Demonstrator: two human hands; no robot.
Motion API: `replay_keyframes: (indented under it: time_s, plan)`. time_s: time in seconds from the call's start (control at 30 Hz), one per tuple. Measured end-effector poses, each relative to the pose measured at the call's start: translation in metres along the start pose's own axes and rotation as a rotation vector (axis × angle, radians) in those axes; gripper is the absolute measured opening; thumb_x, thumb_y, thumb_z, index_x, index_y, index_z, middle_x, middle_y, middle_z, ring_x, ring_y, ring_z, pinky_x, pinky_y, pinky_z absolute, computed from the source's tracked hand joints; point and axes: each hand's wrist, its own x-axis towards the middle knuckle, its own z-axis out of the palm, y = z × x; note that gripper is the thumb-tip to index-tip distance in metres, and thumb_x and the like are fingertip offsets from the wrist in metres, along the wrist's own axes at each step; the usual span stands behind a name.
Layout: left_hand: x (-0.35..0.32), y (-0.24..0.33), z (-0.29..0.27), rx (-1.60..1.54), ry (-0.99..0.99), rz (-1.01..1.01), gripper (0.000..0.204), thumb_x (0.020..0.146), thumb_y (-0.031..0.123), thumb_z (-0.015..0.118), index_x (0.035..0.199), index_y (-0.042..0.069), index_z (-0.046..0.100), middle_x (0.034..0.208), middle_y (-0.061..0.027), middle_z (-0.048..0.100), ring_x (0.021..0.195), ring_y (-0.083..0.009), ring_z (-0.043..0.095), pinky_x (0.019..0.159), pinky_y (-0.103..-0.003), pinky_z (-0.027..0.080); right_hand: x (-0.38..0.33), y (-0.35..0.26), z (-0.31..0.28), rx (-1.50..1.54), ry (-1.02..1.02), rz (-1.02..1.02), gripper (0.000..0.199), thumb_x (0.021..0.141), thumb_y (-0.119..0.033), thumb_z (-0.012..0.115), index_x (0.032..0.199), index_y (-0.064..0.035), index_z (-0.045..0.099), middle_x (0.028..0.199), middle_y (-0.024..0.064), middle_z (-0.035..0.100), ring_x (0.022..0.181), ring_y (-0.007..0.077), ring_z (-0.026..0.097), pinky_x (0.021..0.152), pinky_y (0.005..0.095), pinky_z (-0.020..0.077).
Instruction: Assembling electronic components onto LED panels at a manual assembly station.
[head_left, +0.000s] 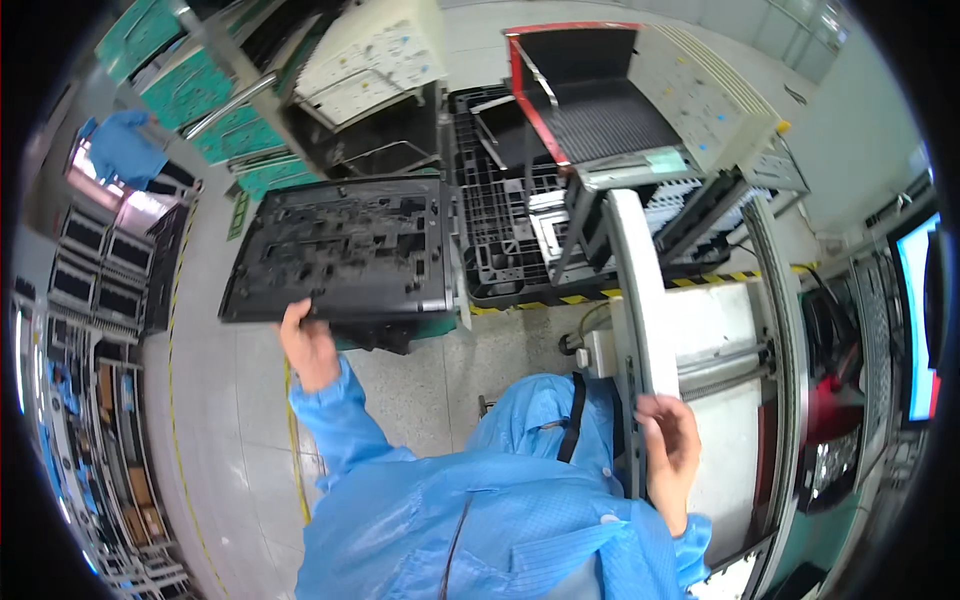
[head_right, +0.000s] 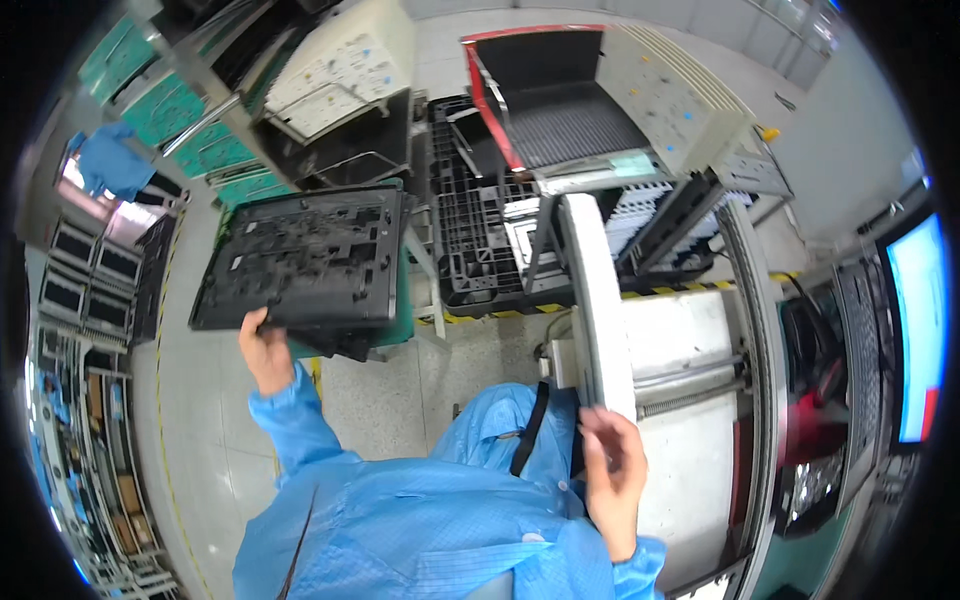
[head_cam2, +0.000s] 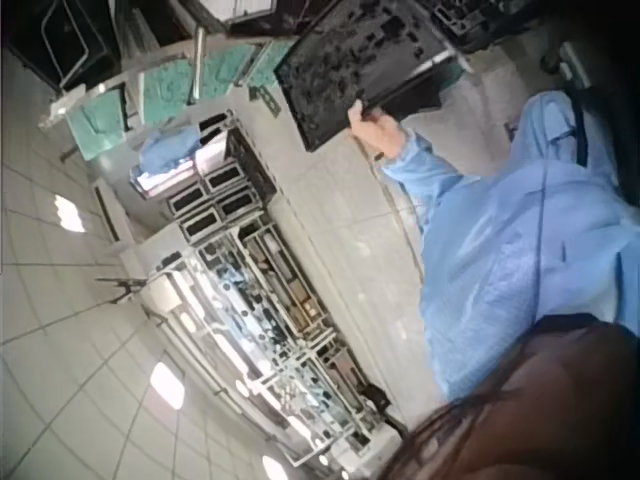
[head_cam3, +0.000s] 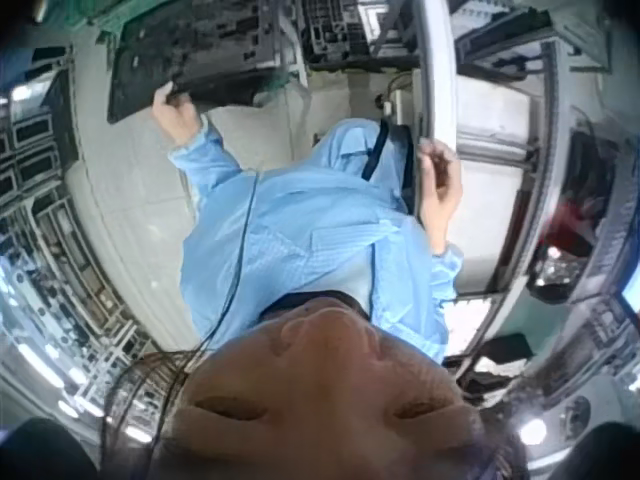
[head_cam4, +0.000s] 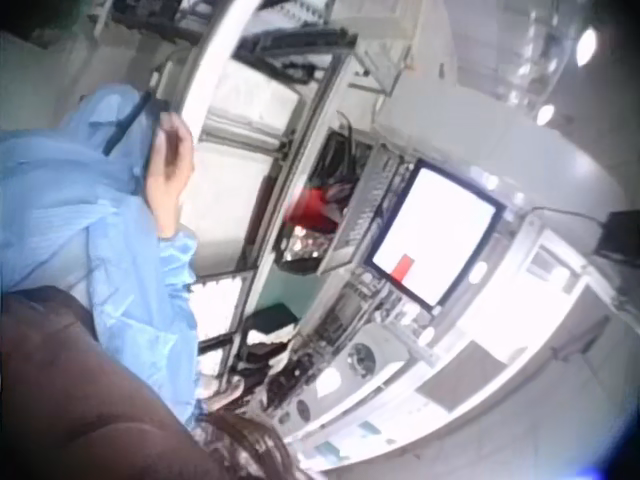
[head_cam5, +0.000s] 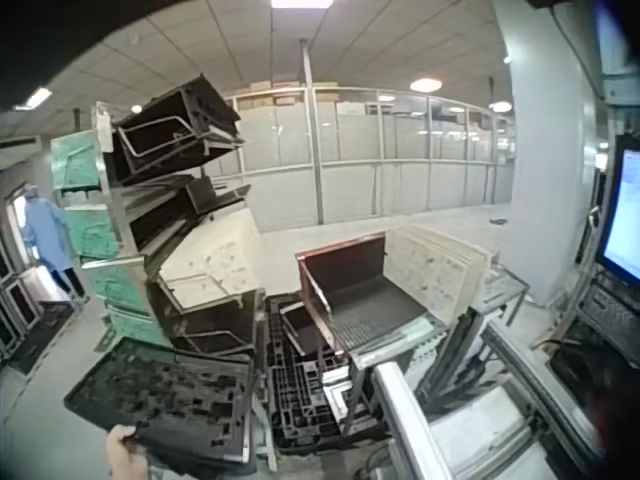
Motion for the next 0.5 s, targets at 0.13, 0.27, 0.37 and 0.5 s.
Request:
replay_keyframes:
  time_s: [0.13, 0.27, 0.37, 0.5]
  plan:
    - [-0.074, -0.001, 0.058, -0.072, -0.209, -0.071, 0.048, 0.08, 0.003, 0.059, 0.128, -0.001, 0.058, 0.121, -0.0137, 0.066, 0.11, -0.0271, 0.064, 0.098, -0.041, 0.053, 0.028, 0.004, 0.019, 0.161, -0.229, -0.065, 0.057, 0.099, -0.005, 0.057, 0.151, -0.0016, 0.035, 0.144, 0.017, 0.049, 0.133, 0.0256, 0.049, 0.112, 0.0437, 0.0418]
    - [-0.129, -0.025, 0.11, -0.148, -0.49, -0.158, 0.073, 0.076, 0.003, 0.055, 0.147, -0.002, 0.04, 0.139, -0.0172, 0.054, 0.124, -0.0322, 0.056, 0.109, -0.045, 0.045, 0.038, 0.011, 0.019, 0.496, -0.172, 0.034, 0.072, 0.099, -0.011, 0.06, 0.158, -0.0061, 0.02, 0.152, 0.0183, 0.041, 0.135, 0.0293, 0.047, 0.109, 0.0443, 0.0437]
    - [-0.157, -0.044, 0.133, -0.181, -0.912, -0.125, 0.075, 0.081, 0.01, 0.061, 0.15, -0.001, 0.036, 0.142, -0.0184, 0.051, 0.124, -0.0339, 0.056, 0.107, -0.049, 0.046, 0.02, -0.006, -0.012, 0.75, 0.019, -0.037, 0.076, 0.097, -0.009, 0.062, 0.158, -0.007, 0.019, 0.147, 0.0201, 0.046, 0.114, 0.0351, 0.063, 0.085, 0.0426, 0.0582]
    - [-0.149, -0.066, 0.238, -0.121, -0.822, -0.485, 0.098, 0.089, 0.073, 0.051, 0.147, -0.005, 0.039, 0.143, -0.0252, 0.051, 0.122, -0.0338, 0.058, 0.108, -0.049, 0.045, -0.042, 0.011, -0.091, 0.769, 0.366, -0.096, 0.083, 0.088, -0.008, 0.071, 0.156, -0.0051, 0.023, 0.142, 0.0232, 0.05, 0.104, 0.037, 0.068, 0.072, 0.0422, 0.0631]
